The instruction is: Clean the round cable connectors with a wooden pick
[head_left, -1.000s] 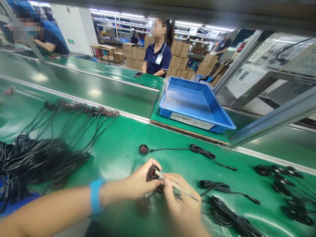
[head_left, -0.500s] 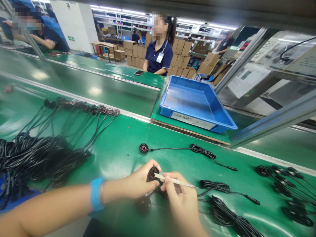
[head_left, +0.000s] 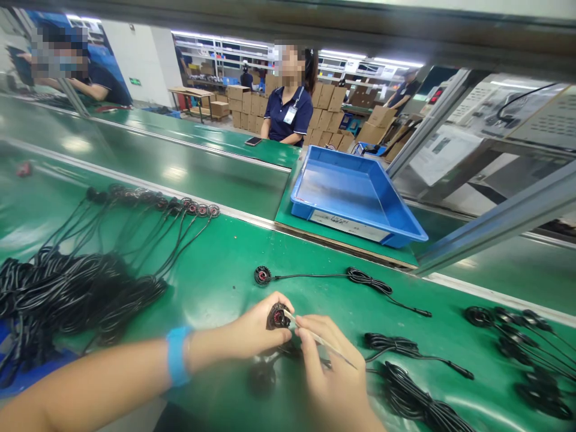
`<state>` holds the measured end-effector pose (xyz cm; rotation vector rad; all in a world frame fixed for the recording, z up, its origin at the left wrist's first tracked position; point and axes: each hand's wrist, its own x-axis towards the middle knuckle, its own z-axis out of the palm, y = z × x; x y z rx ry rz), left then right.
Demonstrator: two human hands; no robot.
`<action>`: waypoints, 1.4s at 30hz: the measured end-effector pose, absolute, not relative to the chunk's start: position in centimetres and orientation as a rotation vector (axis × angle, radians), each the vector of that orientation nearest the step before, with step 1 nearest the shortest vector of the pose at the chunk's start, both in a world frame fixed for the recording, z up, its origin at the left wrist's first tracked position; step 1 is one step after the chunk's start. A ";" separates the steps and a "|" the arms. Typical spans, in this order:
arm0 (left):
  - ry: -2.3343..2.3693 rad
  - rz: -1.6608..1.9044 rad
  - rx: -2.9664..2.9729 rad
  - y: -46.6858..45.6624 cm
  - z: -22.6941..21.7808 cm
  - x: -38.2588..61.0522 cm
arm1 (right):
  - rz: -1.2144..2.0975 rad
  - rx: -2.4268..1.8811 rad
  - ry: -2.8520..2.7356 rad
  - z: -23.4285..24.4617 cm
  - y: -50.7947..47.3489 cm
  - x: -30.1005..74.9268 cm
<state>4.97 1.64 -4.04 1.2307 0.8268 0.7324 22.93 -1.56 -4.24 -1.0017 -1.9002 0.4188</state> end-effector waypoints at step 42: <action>0.779 0.654 1.374 1.7 -5.5 5.1 | 0.633 -0.736 -2.385 -1.6 1.2 23.5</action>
